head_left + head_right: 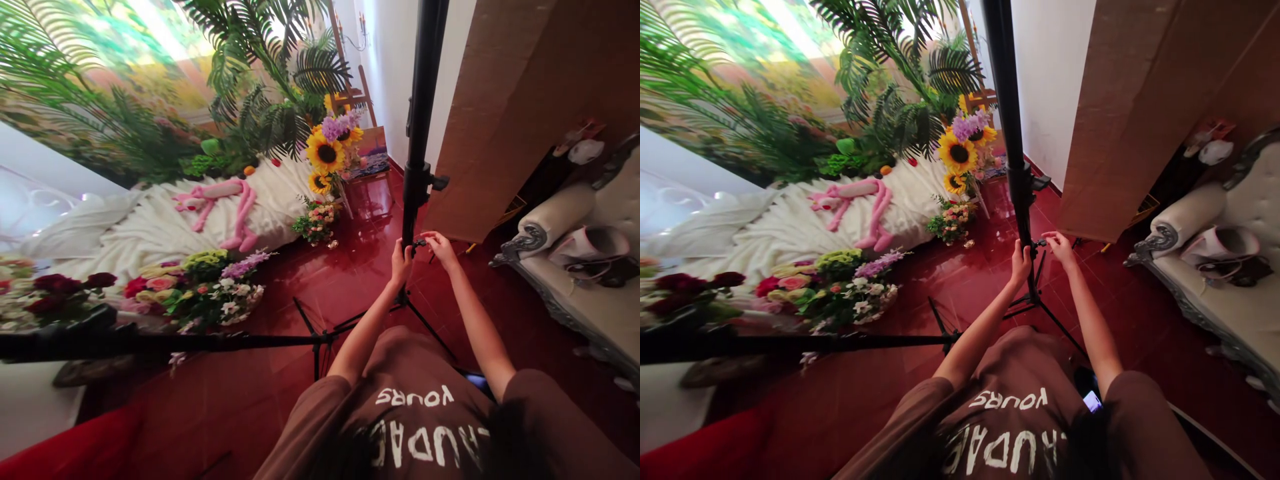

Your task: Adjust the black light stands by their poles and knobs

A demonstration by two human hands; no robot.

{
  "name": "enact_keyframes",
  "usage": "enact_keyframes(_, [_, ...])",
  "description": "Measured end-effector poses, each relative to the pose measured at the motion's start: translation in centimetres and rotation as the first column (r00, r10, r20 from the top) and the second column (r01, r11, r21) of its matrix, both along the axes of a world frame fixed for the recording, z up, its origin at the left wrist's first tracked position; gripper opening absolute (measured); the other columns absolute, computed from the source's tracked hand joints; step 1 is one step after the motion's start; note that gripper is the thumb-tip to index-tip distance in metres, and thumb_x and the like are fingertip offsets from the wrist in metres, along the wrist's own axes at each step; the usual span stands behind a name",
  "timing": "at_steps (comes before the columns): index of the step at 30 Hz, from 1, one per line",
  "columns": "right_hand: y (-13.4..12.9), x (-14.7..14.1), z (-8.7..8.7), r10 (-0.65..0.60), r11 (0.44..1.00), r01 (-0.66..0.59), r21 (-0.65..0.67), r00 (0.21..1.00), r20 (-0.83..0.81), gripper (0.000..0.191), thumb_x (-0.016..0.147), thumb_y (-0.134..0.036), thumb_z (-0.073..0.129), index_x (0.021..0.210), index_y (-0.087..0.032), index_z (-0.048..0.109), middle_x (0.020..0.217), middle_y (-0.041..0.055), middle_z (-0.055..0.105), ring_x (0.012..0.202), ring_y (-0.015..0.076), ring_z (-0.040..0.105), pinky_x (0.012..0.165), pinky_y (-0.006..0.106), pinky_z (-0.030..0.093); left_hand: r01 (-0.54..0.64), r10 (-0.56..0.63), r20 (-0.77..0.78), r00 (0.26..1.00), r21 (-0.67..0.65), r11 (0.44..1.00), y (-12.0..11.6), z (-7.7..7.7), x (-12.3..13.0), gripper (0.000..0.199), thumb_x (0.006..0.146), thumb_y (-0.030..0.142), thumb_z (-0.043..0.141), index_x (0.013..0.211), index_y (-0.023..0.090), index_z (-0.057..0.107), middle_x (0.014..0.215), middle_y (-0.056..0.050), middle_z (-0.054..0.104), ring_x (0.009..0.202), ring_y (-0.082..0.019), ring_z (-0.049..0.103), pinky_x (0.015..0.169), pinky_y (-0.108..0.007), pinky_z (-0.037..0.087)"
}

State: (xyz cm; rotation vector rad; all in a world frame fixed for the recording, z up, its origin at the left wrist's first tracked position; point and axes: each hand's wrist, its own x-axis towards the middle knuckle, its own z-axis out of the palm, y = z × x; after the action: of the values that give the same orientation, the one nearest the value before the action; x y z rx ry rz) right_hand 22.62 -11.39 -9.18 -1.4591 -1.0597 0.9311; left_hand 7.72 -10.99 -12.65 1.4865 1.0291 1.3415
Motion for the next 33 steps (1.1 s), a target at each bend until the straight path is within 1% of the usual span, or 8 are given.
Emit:
enact_keyframes(3, [-0.1,-0.3,0.6,0.073,0.995,-0.078,-0.054,0.992,-0.103,0.039,0.074,-0.041,0.063,0.108,-0.021,0.066,0.093,0.0042,0.069,0.071,0.0133,0.061,0.061,0.026,0.05,-0.008,0.008,0.005,1.0,0.013,1.0,-0.1,0.3,0.0,0.034,0.095,0.05,0.044,0.107,0.02,0.053,0.087,-0.003,0.064,0.072,-0.012,0.06,0.07,-0.024,0.048])
enact_keyframes(6, [0.0,-0.7,1.1,0.161,0.986,-0.167,-0.006,0.963,-0.218,0.046,0.069,-0.036,0.071,0.113,-0.022,0.064,0.1,0.005,0.071,0.088,0.0152,0.065,0.078,0.028,0.053,0.011,-0.01,0.021,1.0,-0.007,1.0,-0.2,0.6,0.0,0.036,0.095,0.052,0.044,0.108,0.02,0.053,0.087,-0.003,0.064,0.072,-0.011,0.06,0.07,-0.024,0.048])
enact_keyframes(9, [0.0,-0.8,1.4,0.135,0.99,-0.138,0.013,0.942,-0.307,0.052,0.064,-0.03,0.075,0.114,-0.024,0.062,0.099,0.0033,0.072,0.095,0.0158,0.066,0.088,0.03,0.052,0.042,-0.041,0.044,0.998,-0.031,0.999,-0.3,0.8,0.0,0.038,0.095,0.054,0.043,0.11,0.02,0.052,0.082,-0.002,0.063,0.067,-0.011,0.059,0.068,-0.023,0.048])
enact_keyframes(16, [-0.7,-0.4,1.5,0.126,0.979,-0.179,-0.093,0.902,-0.413,0.046,0.065,-0.026,0.069,0.11,-0.025,0.063,0.101,0.0032,0.073,0.092,0.016,0.068,0.08,0.027,0.054,0.022,-0.021,0.023,0.999,-0.012,1.0,-0.3,0.9,-0.2,0.033,0.094,0.05,0.046,0.107,0.02,0.054,0.086,-0.003,0.065,0.069,-0.011,0.06,0.067,-0.023,0.048])
enact_keyframes(24, [0.2,-2.0,1.3,0.036,0.994,-0.002,0.107,0.947,-0.32,0.046,0.062,-0.022,0.062,0.108,-0.023,0.061,0.07,-0.0041,0.063,0.077,0.0148,0.064,0.084,0.034,0.052,0.039,-0.038,0.031,0.999,-0.027,0.999,-0.4,1.0,-0.2,0.027,0.095,0.044,0.047,0.108,0.021,0.053,0.078,0.0,0.062,0.065,-0.011,0.058,0.067,-0.023,0.048])
enact_keyframes(27, [-0.2,-2.3,3.5,0.031,0.966,0.025,0.259,0.977,-0.211,0.042,0.071,-0.025,0.059,0.113,-0.027,0.061,0.075,-0.003,0.062,0.08,0.0139,0.064,0.096,0.036,0.05,0.049,-0.048,0.03,0.998,-0.024,0.998,-0.4,0.9,-0.3,0.028,0.095,0.044,0.047,0.111,0.021,0.052,0.078,0.0,0.062,0.065,-0.011,0.059,0.067,-0.023,0.048])
enact_keyframes(31, [-0.9,-3.3,8.9,0.111,0.931,-0.123,0.344,0.992,0.054,0.061,0.077,-0.035,0.068,0.134,-0.036,0.049,0.119,0.0026,0.061,0.117,0.0187,0.058,0.102,0.034,0.049,0.064,-0.063,0.035,0.997,-0.027,0.998,-0.3,0.6,-0.3,0.03,0.096,0.044,0.046,0.114,0.021,0.051,0.08,0.0,0.062,0.066,-0.01,0.059,0.067,-0.023,0.049])
enact_keyframes(33, [-0.5,-4.4,11.4,0.152,0.907,-0.193,0.373,0.979,0.137,0.07,0.075,-0.041,0.074,0.138,-0.036,0.044,0.128,0.0033,0.057,0.123,0.0202,0.055,0.102,0.035,0.05,0.068,-0.067,0.033,0.997,-0.029,0.997,-0.2,0.6,-0.3,0.031,0.096,0.045,0.045,0.116,0.021,0.05,0.081,0.0,0.061,0.067,-0.011,0.059,0.067,-0.023,0.049])
